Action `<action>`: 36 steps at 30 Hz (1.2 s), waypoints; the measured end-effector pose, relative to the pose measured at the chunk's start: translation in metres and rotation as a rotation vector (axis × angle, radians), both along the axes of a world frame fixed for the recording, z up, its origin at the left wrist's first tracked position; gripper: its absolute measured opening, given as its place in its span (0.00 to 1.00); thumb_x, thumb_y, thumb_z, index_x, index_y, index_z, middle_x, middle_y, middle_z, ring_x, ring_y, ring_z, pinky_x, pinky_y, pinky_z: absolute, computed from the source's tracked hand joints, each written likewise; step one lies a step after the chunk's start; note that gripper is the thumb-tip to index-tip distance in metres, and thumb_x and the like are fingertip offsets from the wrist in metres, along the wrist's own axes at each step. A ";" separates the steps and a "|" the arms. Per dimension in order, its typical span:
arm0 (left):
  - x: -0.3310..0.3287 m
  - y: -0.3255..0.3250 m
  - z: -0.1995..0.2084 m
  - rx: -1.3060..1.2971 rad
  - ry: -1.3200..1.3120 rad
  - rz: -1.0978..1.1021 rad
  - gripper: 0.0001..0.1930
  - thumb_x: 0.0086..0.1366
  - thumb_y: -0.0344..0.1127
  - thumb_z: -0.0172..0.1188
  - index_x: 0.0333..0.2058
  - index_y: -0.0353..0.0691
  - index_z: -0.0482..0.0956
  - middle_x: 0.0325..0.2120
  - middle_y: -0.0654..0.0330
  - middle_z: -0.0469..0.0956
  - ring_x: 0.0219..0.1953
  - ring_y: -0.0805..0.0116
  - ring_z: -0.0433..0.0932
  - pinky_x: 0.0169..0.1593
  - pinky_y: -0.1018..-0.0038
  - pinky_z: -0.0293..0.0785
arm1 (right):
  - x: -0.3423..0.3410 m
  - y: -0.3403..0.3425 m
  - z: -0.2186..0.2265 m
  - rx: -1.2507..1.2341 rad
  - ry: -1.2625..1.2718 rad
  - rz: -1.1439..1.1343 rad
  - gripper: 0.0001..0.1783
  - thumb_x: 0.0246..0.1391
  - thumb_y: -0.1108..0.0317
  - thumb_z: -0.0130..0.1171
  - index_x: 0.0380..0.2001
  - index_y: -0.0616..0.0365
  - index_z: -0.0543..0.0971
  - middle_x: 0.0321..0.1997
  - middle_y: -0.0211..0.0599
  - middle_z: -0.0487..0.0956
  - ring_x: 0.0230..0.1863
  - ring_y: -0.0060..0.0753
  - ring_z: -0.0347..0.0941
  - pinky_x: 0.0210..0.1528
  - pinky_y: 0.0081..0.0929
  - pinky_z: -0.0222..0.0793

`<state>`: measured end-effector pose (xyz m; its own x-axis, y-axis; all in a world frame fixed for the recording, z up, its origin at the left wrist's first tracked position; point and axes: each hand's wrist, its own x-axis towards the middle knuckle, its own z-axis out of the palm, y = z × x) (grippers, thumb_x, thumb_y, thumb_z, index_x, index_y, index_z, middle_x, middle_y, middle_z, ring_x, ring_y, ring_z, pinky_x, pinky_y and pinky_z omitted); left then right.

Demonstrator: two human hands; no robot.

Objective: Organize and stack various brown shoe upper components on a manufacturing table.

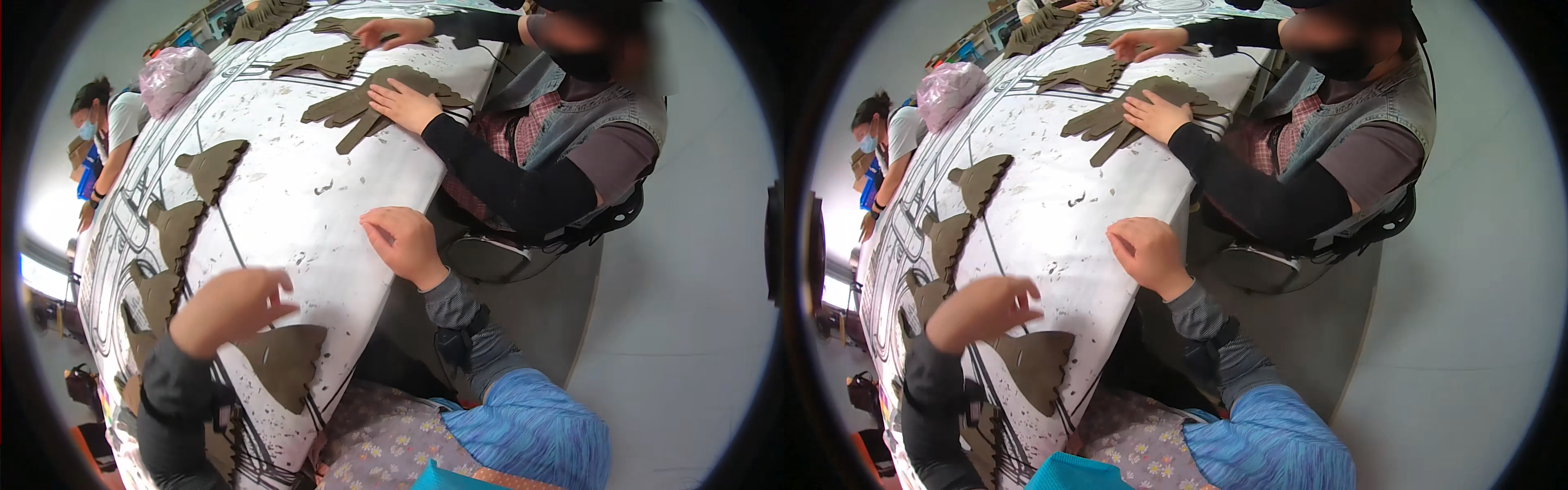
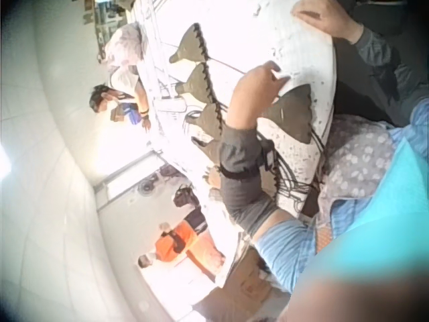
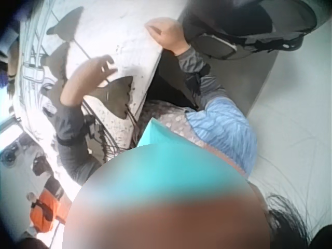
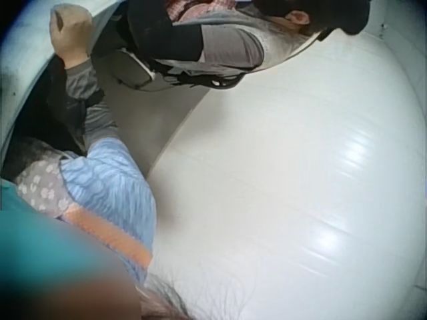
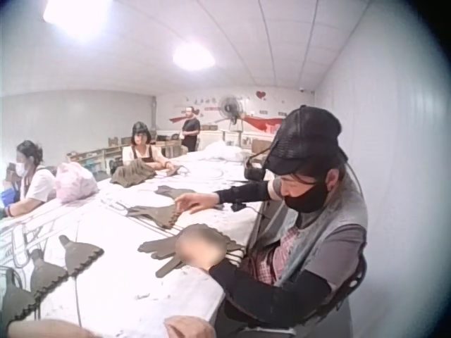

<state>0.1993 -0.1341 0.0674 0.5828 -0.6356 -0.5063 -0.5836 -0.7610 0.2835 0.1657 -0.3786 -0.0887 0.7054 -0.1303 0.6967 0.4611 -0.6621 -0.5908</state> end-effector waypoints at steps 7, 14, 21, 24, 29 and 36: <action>-0.154 0.037 0.042 0.040 -0.159 -0.071 0.15 0.55 0.40 0.66 0.39 0.41 0.78 0.27 0.56 0.77 0.35 0.53 0.77 0.37 0.63 0.73 | 0.000 -0.005 -0.002 0.042 -0.011 -0.024 0.03 0.49 0.69 0.61 0.28 0.55 0.81 0.28 0.38 0.81 0.31 0.44 0.77 0.35 0.35 0.71; -0.267 0.081 0.022 -0.069 -0.164 0.263 0.19 0.59 0.39 0.54 0.48 0.36 0.74 0.35 0.47 0.76 0.37 0.49 0.77 0.40 0.61 0.72 | 0.001 -0.011 -0.012 0.033 -0.022 -0.038 0.05 0.51 0.68 0.61 0.29 0.56 0.82 0.31 0.38 0.82 0.33 0.42 0.78 0.37 0.32 0.73; -0.307 0.149 -0.091 -0.482 -1.017 0.600 0.08 0.56 0.25 0.62 0.36 0.34 0.78 0.34 0.53 0.78 0.35 0.54 0.76 0.39 0.62 0.71 | -0.001 -0.009 -0.020 0.012 -0.056 -0.060 0.07 0.52 0.65 0.59 0.28 0.55 0.82 0.29 0.40 0.81 0.34 0.47 0.77 0.38 0.38 0.72; -0.300 0.158 -0.127 -0.432 -1.263 0.928 0.10 0.60 0.24 0.59 0.41 0.32 0.78 0.42 0.49 0.77 0.46 0.50 0.73 0.51 0.60 0.67 | -0.009 -0.006 -0.012 0.006 -0.006 -0.061 0.07 0.52 0.65 0.60 0.28 0.55 0.82 0.30 0.40 0.81 0.35 0.47 0.77 0.39 0.37 0.72; -0.289 0.172 -0.138 -0.475 -1.139 1.072 0.15 0.62 0.29 0.60 0.47 0.33 0.77 0.52 0.48 0.73 0.55 0.49 0.69 0.59 0.60 0.63 | -0.001 0.003 -0.017 -0.009 0.039 0.019 0.07 0.53 0.65 0.59 0.30 0.56 0.82 0.31 0.41 0.81 0.35 0.47 0.77 0.38 0.38 0.72; -0.282 0.162 -0.133 -0.378 -1.069 1.009 0.10 0.58 0.29 0.62 0.40 0.35 0.80 0.52 0.51 0.73 0.55 0.49 0.69 0.58 0.60 0.64 | 0.006 -0.010 -0.028 -0.002 0.048 -0.050 0.09 0.56 0.64 0.59 0.33 0.57 0.83 0.35 0.43 0.82 0.38 0.46 0.78 0.42 0.34 0.73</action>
